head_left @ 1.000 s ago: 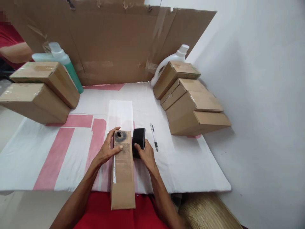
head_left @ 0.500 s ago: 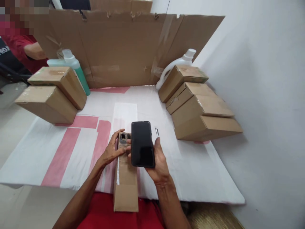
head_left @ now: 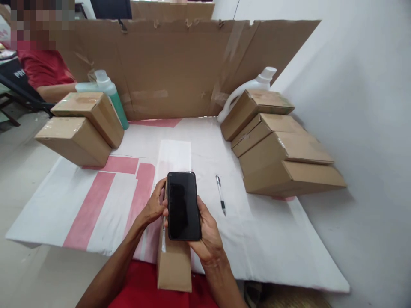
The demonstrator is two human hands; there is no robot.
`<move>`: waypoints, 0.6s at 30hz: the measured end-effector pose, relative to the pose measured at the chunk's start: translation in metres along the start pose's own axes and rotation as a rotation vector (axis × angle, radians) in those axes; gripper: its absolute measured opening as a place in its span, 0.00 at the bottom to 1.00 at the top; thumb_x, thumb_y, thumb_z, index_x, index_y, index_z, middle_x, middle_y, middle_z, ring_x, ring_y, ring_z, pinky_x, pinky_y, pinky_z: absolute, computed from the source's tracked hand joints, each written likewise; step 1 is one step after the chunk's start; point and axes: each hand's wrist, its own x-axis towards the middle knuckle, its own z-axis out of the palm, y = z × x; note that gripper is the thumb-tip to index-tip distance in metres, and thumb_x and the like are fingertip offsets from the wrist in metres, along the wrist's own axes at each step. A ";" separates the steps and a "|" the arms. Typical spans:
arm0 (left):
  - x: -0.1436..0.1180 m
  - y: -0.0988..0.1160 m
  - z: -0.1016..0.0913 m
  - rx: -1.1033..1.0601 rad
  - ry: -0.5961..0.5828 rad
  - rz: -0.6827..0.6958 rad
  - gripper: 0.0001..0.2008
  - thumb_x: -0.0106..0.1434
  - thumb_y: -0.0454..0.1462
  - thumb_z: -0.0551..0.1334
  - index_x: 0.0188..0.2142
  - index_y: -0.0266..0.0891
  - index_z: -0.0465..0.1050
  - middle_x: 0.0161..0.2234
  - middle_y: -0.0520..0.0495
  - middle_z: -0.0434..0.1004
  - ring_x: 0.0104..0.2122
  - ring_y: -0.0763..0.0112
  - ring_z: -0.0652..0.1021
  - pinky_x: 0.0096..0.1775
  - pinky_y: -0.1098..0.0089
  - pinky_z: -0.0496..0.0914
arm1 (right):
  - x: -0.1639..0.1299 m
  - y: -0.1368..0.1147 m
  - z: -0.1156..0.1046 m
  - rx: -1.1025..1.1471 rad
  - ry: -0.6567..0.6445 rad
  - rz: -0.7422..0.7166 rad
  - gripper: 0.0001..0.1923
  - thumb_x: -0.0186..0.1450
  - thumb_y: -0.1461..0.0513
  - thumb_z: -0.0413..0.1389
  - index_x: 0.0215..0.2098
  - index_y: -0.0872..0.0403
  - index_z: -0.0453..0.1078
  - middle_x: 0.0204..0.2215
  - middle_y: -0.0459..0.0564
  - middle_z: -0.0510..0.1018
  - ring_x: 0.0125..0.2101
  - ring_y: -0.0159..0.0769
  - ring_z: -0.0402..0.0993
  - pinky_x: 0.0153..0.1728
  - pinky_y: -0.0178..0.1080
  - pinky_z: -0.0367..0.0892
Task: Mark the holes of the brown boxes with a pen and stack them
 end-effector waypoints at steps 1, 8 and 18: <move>0.000 0.000 0.000 0.000 0.005 -0.003 0.40 0.57 0.55 0.70 0.64 0.45 0.66 0.57 0.39 0.74 0.61 0.46 0.71 0.61 0.49 0.68 | 0.000 0.002 -0.001 -0.004 -0.004 0.001 0.31 0.77 0.47 0.42 0.54 0.59 0.77 0.46 0.59 0.86 0.41 0.44 0.85 0.45 0.48 0.79; 0.000 0.002 0.002 0.023 0.010 0.015 0.40 0.56 0.51 0.72 0.66 0.45 0.64 0.58 0.39 0.74 0.60 0.44 0.72 0.61 0.45 0.68 | 0.000 0.004 -0.001 0.005 -0.027 0.000 0.26 0.72 0.46 0.54 0.56 0.56 0.76 0.48 0.57 0.85 0.45 0.47 0.84 0.48 0.52 0.78; 0.000 0.001 -0.002 0.066 -0.017 0.012 0.39 0.59 0.53 0.70 0.66 0.43 0.64 0.58 0.38 0.75 0.61 0.44 0.72 0.60 0.48 0.69 | -0.008 0.003 -0.006 -0.047 0.004 -0.027 0.26 0.69 0.44 0.59 0.52 0.56 0.78 0.42 0.57 0.87 0.43 0.48 0.84 0.49 0.53 0.77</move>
